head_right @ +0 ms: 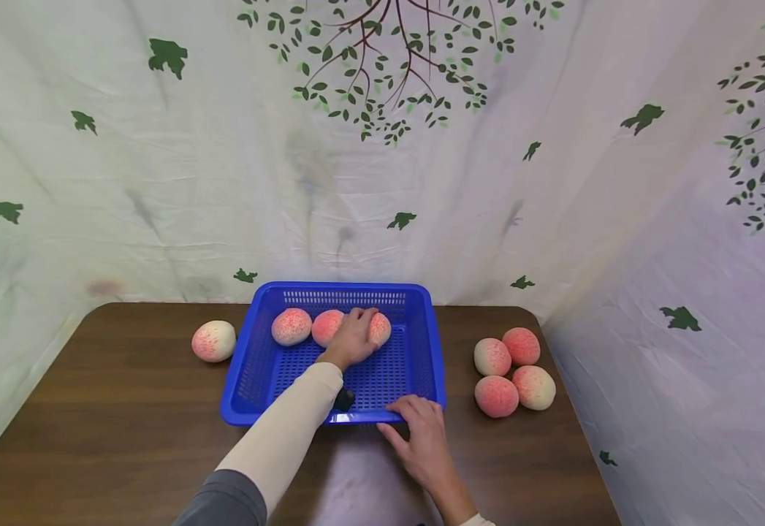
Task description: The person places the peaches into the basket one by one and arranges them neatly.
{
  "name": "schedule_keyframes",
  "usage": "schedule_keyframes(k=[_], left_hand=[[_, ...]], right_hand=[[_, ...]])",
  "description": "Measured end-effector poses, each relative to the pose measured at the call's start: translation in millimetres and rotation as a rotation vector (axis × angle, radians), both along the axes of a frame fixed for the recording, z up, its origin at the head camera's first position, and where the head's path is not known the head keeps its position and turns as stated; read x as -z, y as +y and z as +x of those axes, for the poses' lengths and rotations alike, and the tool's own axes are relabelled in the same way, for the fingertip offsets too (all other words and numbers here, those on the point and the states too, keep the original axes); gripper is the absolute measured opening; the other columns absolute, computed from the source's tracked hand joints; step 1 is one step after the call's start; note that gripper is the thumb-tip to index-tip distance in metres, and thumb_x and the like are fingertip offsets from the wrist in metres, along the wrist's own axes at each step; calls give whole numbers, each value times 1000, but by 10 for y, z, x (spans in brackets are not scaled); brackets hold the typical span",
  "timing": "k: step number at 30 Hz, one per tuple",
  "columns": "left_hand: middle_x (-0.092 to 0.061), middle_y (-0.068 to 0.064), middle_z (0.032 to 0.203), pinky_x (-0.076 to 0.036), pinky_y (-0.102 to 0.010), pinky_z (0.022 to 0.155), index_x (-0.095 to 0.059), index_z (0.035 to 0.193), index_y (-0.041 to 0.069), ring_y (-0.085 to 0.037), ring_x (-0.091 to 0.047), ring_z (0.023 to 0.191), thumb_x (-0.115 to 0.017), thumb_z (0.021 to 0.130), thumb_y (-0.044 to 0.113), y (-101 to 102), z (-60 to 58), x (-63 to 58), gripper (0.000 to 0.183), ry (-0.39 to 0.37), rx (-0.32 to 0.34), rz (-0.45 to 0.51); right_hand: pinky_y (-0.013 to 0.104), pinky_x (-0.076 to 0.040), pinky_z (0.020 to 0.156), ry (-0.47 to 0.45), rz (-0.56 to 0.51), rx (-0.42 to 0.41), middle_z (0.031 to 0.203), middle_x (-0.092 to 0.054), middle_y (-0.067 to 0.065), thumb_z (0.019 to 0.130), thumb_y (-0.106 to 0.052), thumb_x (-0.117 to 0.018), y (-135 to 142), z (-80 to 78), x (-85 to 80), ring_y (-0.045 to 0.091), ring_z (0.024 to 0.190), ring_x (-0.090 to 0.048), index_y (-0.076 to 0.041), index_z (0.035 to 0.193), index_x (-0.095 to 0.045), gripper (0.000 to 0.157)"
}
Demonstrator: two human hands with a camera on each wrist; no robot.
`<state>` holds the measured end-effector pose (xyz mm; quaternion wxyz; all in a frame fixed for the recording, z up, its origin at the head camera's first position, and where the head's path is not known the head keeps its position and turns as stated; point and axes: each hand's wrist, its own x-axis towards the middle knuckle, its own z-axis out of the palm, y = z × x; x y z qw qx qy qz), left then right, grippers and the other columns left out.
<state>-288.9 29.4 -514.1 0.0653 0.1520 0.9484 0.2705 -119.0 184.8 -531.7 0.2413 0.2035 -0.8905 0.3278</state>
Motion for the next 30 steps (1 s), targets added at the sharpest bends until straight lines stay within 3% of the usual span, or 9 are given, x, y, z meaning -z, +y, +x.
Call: schedule_keyframes(k=[8,14,24,30], left_hand=[[-47,-21,132,-38,-44,103,-42,141,3,-37,-46,123,-71,84,12,51,-5,18,65,31,19,-157],[-48,-15,130,-31,-49,102,-47,137,10,-32,-41,122,-69,85,20,44,-4,-16,57,116,22,-302],[-45,-15,136,-29,-53,100,-47,139,16,-34,-37,127,-71,85,35,-156,-35,-108,62,118,-5,-162],[-45,-12,138,-28,-56,101,-49,138,20,-35,-37,129,-71,84,44,-312,-72,-229,63,129,-5,-153]], right_hand=[[34,-33,84,22,5,0,93,-65,-6,72,-20,-82,-6,4,18,14,93,-59,-13,93,-68,26],[34,-33,83,24,4,2,93,-65,-6,71,-17,-83,-6,-1,10,14,92,-60,-13,93,-68,27],[35,-33,83,38,1,-12,93,-65,-4,69,-15,-84,-46,4,-20,15,92,-60,-13,93,-68,29],[34,-32,83,28,0,-10,92,-65,-2,70,-16,-84,-27,16,-27,15,92,-60,-11,92,-69,27]])
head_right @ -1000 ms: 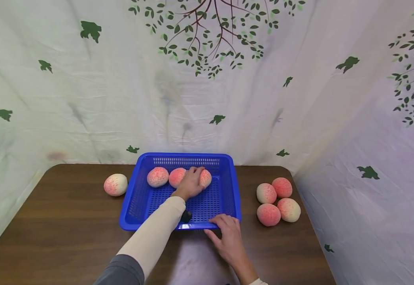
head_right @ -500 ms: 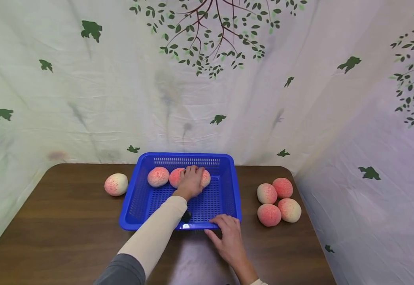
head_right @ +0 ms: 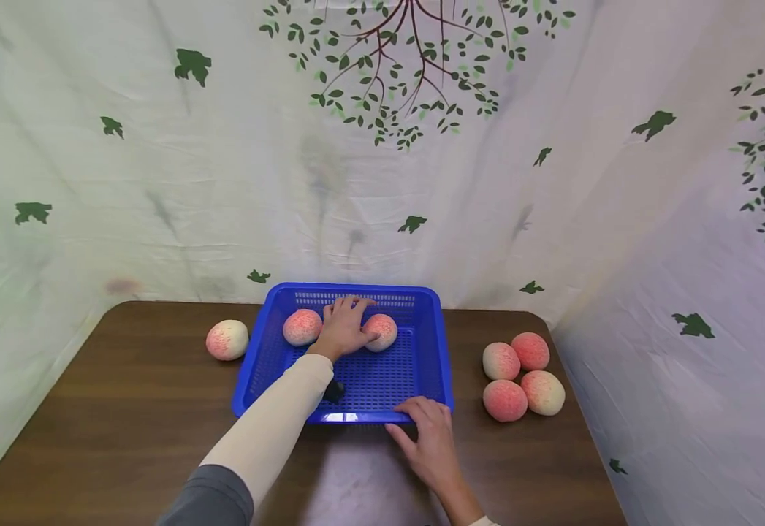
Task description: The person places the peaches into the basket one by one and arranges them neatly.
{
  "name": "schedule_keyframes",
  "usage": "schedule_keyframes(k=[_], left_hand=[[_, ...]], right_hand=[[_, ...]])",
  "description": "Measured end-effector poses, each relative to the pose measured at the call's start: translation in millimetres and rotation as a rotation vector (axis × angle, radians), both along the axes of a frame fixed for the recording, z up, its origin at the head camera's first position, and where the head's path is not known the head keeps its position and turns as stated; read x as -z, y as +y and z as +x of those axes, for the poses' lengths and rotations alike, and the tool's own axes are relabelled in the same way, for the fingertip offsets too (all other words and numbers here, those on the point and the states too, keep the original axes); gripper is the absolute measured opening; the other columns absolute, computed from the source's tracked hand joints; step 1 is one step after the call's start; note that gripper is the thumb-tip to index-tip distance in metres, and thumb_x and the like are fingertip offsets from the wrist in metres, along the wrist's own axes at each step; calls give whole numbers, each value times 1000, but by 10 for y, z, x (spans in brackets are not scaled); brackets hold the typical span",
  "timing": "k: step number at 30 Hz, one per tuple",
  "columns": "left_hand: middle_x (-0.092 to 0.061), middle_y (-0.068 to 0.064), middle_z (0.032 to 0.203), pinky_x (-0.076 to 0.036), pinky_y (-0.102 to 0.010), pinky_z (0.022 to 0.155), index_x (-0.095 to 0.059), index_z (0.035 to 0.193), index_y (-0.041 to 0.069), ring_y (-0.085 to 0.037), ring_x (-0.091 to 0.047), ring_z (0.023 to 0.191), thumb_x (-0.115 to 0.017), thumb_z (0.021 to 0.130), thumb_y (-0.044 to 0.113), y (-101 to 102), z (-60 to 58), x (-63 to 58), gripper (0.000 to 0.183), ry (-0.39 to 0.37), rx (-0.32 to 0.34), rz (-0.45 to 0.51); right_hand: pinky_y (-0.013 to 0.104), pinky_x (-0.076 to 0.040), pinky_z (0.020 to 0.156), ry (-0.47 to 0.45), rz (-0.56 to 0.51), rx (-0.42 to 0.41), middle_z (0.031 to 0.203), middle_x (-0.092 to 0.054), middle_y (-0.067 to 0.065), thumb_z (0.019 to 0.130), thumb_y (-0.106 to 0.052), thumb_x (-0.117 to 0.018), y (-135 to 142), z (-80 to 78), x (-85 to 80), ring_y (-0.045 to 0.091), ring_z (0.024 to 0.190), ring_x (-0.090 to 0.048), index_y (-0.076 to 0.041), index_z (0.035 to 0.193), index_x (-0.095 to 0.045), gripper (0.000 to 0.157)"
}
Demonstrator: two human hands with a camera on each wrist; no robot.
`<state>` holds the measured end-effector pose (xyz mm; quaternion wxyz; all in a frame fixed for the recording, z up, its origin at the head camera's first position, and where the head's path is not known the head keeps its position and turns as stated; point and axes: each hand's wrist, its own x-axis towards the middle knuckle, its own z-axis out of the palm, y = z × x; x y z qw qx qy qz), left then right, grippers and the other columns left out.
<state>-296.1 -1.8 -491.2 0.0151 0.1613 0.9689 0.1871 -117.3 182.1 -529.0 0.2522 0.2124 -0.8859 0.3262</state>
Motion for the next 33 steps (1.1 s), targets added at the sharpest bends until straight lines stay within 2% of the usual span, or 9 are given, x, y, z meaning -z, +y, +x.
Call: schedule_keyframes(k=[6,12,14,20,26,33], left_hand=[[-46,-10,137,-27,-56,101,-51,137,22,-33,-38,127,-68,85,49,-254,-17,-101,60,-4,-30,-16],[-48,-13,137,-25,-55,107,-51,136,17,-35,-38,129,-64,89,47,-540,-4,-255,57,11,-20,-23],[-49,-13,136,-25,-54,106,-51,136,16,-35,-39,129,-63,90,47,-663,5,-318,57,19,-20,2],[-49,-15,137,-26,-56,102,-50,137,14,-37,-40,128,-64,89,46,-1095,19,-459,60,31,-79,97],[-48,-19,139,-25,-59,104,-48,137,8,-41,-37,130,-64,89,44,-1550,44,-476,63,18,-140,207],[-47,-26,138,-27,-57,106,-47,136,-1,-43,-38,129,-68,89,34,-2083,192,-401,63,26,-191,333]], right_hand=[[35,-31,84,-9,0,4,92,-65,-3,70,-14,-84,-15,25,-7,16,92,-60,-10,92,-69,28],[35,-30,84,-14,-3,13,91,-66,-2,69,-15,-85,-24,22,-19,17,91,-60,-10,92,-68,29],[34,-30,84,-21,-3,12,91,-66,-2,69,-15,-85,-33,22,-24,17,90,-60,-11,92,-68,28],[35,-29,84,-40,-2,22,89,-65,-3,68,-13,-86,-51,38,-18,16,88,-60,-11,91,-68,29],[35,-29,84,-42,9,33,90,-66,-1,68,-14,-86,-53,53,-16,17,89,-61,-11,91,-68,29],[36,-30,83,-38,19,35,90,-67,-1,66,-11,-86,-87,58,-38,18,88,-61,-9,90,-68,30]])
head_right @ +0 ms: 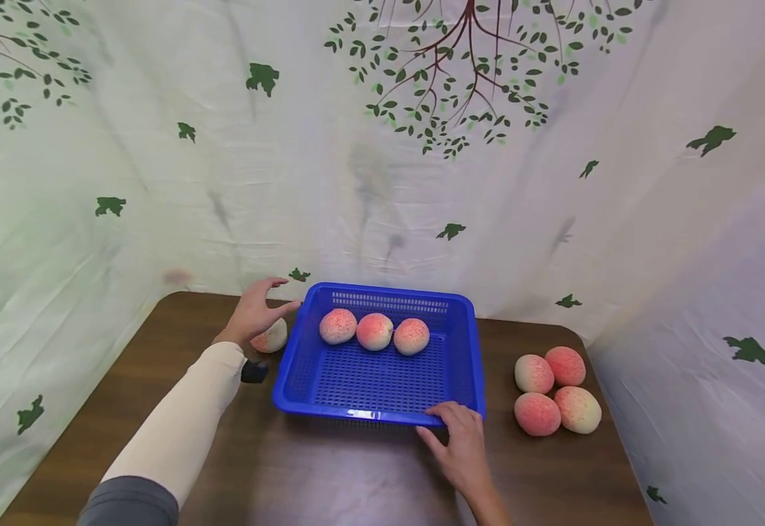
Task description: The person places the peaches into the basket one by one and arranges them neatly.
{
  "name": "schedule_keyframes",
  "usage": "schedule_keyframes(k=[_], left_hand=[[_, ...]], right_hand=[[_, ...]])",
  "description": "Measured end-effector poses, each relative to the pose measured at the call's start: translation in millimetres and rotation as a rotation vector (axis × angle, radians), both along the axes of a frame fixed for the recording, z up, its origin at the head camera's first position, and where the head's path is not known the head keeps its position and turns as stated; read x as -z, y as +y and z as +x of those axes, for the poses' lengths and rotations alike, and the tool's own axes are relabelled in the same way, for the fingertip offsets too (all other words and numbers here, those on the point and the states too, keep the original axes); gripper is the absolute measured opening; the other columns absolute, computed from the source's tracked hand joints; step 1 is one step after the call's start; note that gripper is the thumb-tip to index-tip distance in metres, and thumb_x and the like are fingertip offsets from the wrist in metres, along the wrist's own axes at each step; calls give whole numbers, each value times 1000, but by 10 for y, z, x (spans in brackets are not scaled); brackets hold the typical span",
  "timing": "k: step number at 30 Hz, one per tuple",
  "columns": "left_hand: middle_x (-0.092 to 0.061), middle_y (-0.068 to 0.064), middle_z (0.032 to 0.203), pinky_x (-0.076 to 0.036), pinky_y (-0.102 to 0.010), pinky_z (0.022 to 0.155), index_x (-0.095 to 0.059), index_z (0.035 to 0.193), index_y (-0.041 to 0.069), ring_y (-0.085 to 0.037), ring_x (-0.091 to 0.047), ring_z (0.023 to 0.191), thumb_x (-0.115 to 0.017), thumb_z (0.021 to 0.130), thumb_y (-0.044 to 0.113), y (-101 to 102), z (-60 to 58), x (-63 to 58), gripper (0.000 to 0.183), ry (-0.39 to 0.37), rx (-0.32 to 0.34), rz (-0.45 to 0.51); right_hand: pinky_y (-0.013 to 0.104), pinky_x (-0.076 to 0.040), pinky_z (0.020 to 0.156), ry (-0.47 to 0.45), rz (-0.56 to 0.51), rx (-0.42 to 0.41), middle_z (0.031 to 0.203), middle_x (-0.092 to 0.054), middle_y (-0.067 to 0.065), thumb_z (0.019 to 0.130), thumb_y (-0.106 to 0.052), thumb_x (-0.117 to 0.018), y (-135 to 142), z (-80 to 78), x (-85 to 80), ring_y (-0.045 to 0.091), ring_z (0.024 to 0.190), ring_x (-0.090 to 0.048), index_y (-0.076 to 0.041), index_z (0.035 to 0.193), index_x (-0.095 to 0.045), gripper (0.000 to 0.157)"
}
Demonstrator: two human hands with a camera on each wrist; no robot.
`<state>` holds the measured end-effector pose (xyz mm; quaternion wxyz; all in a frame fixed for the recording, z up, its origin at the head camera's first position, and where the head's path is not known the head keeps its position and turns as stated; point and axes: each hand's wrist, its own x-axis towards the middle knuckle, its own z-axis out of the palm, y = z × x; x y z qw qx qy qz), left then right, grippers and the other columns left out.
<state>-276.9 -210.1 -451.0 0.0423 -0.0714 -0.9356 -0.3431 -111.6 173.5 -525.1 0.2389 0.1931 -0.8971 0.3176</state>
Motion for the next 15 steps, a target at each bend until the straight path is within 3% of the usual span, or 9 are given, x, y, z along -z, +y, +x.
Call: schedule_keyframes(k=[7,15], left_hand=[[-43,-26,142,-25,-59,106,-46,138,2,-46,-32,131,-73,85,29,-302,83,248,65,-70,-74,69],[-39,-24,144,-25,-58,106,-47,138,6,-47,-30,131,-78,81,25,-434,226,535,68,-105,-127,135]], right_hand=[[37,-30,84,-8,6,5,89,-66,0,67,-13,-86,19,3,3,18,87,-60,-10,90,-68,29],[36,-29,85,-9,4,-7,89,-66,0,68,-13,-86,1,-3,16,18,87,-60,-12,90,-67,29]])
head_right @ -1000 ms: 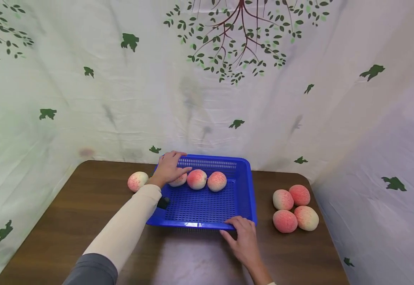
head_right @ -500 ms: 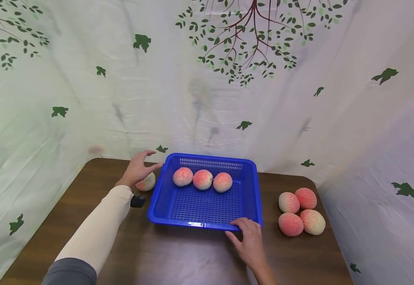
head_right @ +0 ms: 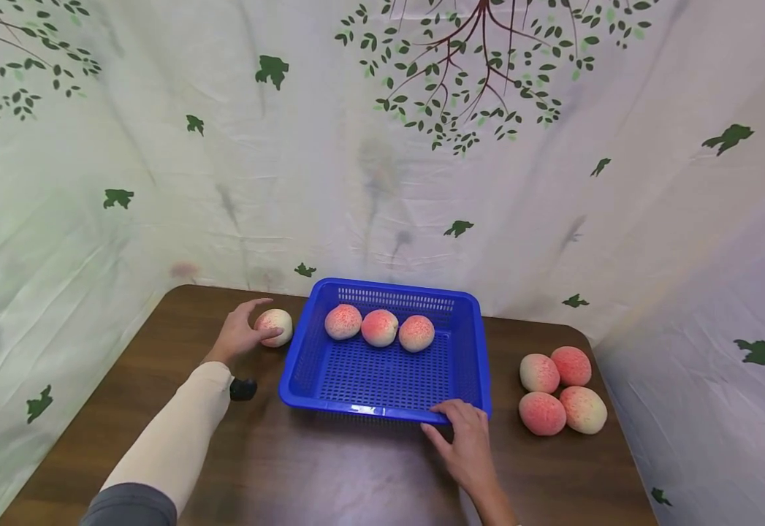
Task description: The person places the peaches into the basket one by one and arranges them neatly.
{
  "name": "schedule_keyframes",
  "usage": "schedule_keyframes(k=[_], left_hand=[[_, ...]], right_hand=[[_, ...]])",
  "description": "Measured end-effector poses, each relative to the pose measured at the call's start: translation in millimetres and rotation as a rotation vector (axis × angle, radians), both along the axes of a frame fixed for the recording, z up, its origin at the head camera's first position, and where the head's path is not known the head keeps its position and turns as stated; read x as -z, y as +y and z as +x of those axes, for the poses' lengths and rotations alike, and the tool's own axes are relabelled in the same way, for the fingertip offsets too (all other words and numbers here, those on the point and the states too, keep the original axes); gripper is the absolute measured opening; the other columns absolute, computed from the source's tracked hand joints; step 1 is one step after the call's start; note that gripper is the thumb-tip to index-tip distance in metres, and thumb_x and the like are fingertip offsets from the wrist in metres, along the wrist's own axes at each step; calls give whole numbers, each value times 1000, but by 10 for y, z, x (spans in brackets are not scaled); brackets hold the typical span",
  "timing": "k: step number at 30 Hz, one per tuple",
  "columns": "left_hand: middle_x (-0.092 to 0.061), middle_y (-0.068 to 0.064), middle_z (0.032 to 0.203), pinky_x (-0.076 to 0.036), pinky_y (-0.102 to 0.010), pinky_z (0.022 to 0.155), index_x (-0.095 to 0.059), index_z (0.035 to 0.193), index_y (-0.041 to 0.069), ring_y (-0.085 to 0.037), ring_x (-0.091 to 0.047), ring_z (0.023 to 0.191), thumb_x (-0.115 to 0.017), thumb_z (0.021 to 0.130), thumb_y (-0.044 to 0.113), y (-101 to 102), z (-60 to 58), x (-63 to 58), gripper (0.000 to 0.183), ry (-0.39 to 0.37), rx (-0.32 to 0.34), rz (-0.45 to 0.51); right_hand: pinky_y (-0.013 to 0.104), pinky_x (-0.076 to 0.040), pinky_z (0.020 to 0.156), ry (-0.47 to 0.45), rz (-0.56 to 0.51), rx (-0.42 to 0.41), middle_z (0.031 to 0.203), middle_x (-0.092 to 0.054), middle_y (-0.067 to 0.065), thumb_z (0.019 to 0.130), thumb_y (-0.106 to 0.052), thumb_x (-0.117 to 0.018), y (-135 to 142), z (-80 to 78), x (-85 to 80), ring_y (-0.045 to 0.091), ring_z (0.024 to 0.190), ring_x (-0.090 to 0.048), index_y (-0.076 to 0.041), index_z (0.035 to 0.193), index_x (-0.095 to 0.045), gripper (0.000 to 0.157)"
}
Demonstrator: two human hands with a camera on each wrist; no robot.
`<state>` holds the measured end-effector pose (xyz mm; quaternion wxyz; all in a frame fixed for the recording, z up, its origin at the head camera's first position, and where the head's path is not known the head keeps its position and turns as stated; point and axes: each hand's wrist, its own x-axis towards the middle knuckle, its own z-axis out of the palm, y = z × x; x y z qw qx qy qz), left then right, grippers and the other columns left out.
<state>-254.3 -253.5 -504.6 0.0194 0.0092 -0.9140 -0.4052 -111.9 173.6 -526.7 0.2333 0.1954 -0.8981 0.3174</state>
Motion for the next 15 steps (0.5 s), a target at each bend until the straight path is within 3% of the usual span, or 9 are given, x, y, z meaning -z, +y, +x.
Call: schedule_keyframes(k=[6,11,15], left_hand=[[-41,-25,142,-27,-53,108,-45,139,3,-41,-35,132,-78,81,21,20,17,133,69,5,-15,68],[-42,-28,138,-28,-53,108,-42,140,-2,-42,-38,128,-78,80,17,36,-8,190,73,-43,-30,59],[-44,-29,137,-29,-54,107,-43,139,-2,-43,-39,127,-79,78,14,61,-39,210,73,-37,-27,53]], right_hand=[[35,-29,84,29,-4,-6,88,-66,0,66,-12,-86,6,-4,0,17,87,-60,-10,90,-67,30],[37,-30,84,33,-5,-8,89,-66,0,66,-11,-86,-9,5,-12,17,87,-61,-9,90,-68,30],[38,-31,84,30,-2,1,89,-66,0,66,-11,-86,-16,9,-19,17,87,-61,-9,90,-68,30]])
